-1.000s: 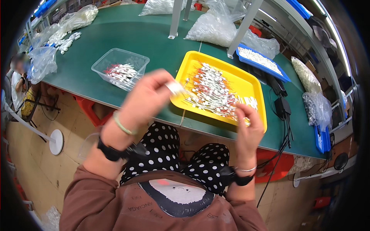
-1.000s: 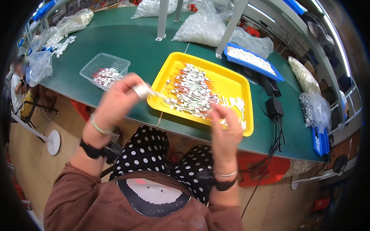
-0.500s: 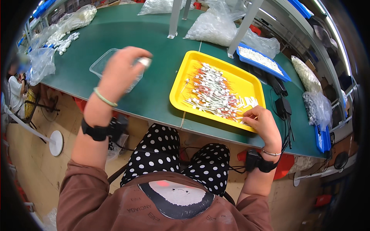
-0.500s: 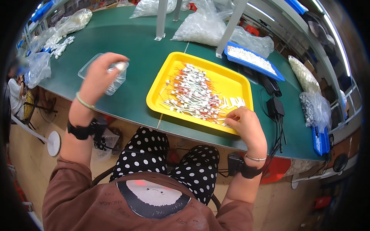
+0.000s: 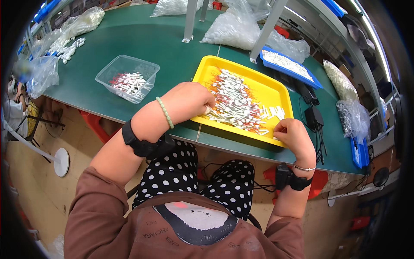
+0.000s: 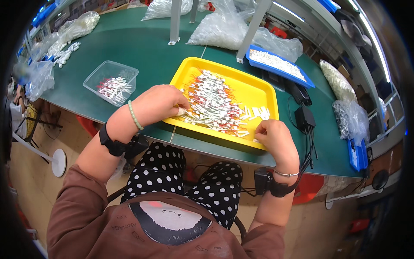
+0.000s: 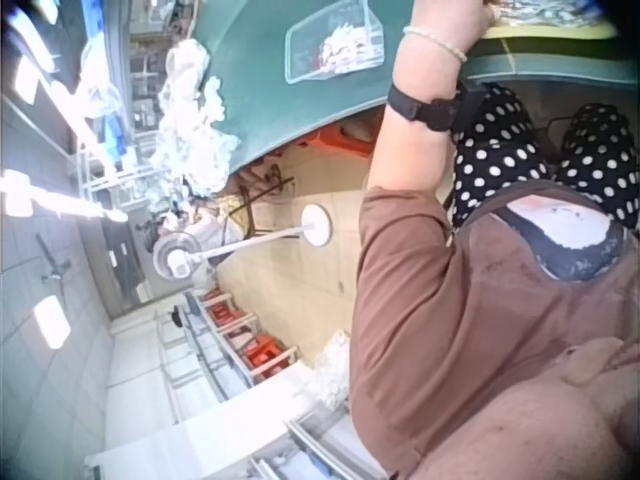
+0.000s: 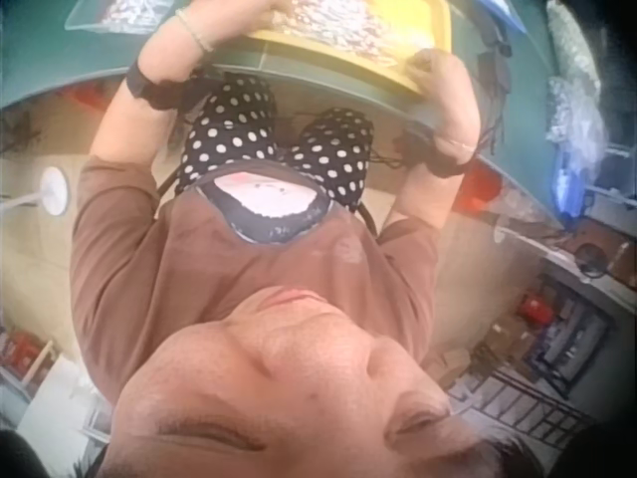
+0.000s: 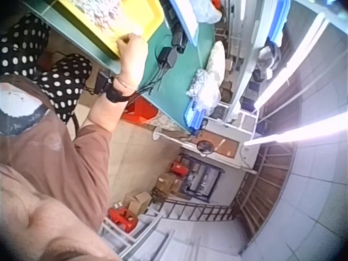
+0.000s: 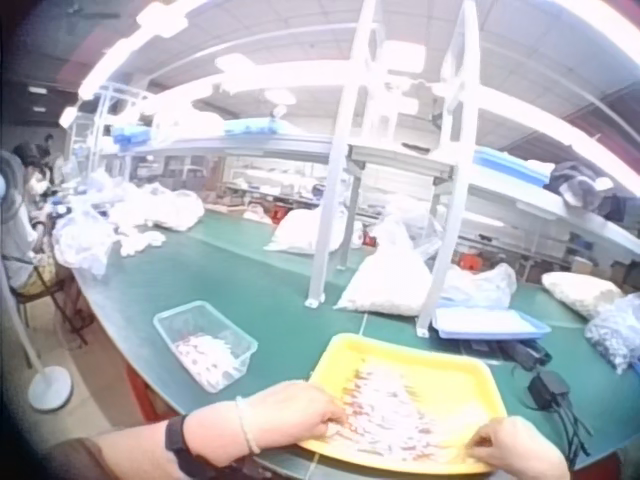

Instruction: The person transfers small electronic pins by hand from a plastic tray into a clear plastic container.

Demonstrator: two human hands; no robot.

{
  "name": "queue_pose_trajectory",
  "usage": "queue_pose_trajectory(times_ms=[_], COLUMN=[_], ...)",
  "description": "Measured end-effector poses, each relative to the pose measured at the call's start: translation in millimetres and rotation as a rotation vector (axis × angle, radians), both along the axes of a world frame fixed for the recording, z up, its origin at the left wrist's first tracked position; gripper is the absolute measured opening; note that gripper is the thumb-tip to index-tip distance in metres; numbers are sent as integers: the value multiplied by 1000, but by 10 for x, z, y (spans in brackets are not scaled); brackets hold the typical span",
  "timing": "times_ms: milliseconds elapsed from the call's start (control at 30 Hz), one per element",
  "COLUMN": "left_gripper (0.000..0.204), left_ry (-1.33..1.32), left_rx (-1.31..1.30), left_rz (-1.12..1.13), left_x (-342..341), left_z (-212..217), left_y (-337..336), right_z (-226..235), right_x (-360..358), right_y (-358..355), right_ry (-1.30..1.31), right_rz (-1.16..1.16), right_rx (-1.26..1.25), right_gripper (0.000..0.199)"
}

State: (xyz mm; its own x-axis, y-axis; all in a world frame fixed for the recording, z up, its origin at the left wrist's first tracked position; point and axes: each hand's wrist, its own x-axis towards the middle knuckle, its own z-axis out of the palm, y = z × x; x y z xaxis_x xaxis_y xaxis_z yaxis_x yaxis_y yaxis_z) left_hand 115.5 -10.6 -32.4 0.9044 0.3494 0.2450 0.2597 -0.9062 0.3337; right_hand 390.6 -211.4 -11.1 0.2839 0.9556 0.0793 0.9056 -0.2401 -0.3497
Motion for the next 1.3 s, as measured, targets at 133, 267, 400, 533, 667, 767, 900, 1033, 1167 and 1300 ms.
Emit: queue_pose_trajectory(times_ms=[133, 267, 400, 533, 667, 767, 900, 1033, 1167, 1300], left_gripper=[24, 28, 27, 19, 20, 17, 17, 17, 18, 18], left_ry=[-129, -219, -338, -446, -458, -679, -718, -744, -719, -689], left_rx=[-55, -83, -373, -605, -695, -887, -1016, -941, -926, -773], left_rz=[5, -6, 80, 176, 212, 33, 34, 58, 60, 61], left_x=[-94, -184, -262, -330, -385, -378, -353, -336, -337, -356], left_z=[7, -17, -9, 17, 50, -10, -2, -22, -90, -68], left_y=[31, 19, -34, -71, -165, -361, -593, -620, -621, -645], right_z=[-49, -98, -131, -140, -116, -113, -236, -316, -324, -296], right_x=[15, 48, 50, 48, -74, -555, -981, -1067, -1107, -1118], right_y=[14, -18, 45, 51, 72, 60, 121, 159, 158, 124], right_ry=[-46, -220, -250, -238, -67, 162, 275, 427, 415, 387], right_rz=[-3, -21, -39, -16, -53, 162, 263, 174, 218, 230], right_rx=[24, 72, 13, 106, 376, 618, 710, 755, 762, 742], right_gripper=[12, 8, 7, 6, 10, 15, 19, 21, 20, 18])
